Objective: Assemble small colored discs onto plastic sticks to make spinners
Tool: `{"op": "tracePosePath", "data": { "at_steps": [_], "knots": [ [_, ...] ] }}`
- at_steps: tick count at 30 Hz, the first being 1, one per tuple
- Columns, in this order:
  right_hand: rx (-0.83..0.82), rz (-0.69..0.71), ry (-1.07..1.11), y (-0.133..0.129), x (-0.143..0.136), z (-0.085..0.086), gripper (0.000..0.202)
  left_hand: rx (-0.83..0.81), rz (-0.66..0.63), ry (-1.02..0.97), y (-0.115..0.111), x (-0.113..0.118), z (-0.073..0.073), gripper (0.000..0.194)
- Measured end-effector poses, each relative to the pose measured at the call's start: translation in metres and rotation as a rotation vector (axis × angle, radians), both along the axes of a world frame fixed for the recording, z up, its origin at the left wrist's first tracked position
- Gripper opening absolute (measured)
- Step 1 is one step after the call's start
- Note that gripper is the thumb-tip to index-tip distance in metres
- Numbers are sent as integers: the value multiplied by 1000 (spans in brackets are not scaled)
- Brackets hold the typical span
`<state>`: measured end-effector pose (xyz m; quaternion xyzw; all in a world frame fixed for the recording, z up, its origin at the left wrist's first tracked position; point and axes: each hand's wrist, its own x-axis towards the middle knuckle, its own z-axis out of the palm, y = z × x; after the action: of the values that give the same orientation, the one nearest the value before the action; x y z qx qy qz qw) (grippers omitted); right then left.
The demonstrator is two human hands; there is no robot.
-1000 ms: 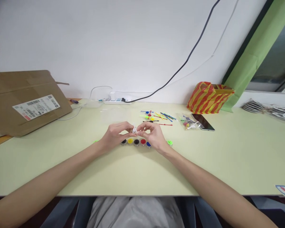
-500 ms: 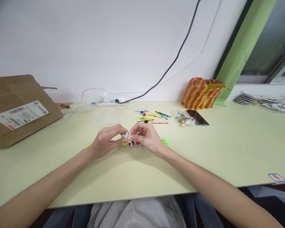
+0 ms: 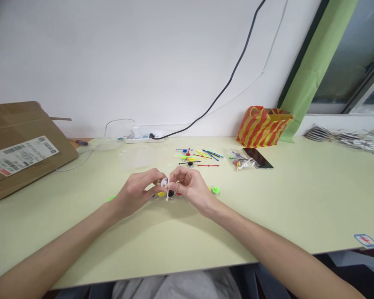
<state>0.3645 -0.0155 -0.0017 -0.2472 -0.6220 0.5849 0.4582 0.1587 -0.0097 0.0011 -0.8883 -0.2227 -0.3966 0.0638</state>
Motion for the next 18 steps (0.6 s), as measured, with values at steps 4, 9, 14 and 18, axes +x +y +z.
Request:
{"op": "tracePosePath", "data": {
  "at_steps": [4,9,14,18],
  "knots": [
    [8,-21,5,0,0,0,41,1,0,2,0,0,-1,10],
    [-11,-22,-16,2,2,-1,40,14,9,27,-1,-1,2,9],
    [13,-2,-4,4,3,-3,39,-3,16,47,-1,-2,2,8],
    [30,1,17,6,4,-5,39,11,24,67,0,-2,2,6]
  ]
}}
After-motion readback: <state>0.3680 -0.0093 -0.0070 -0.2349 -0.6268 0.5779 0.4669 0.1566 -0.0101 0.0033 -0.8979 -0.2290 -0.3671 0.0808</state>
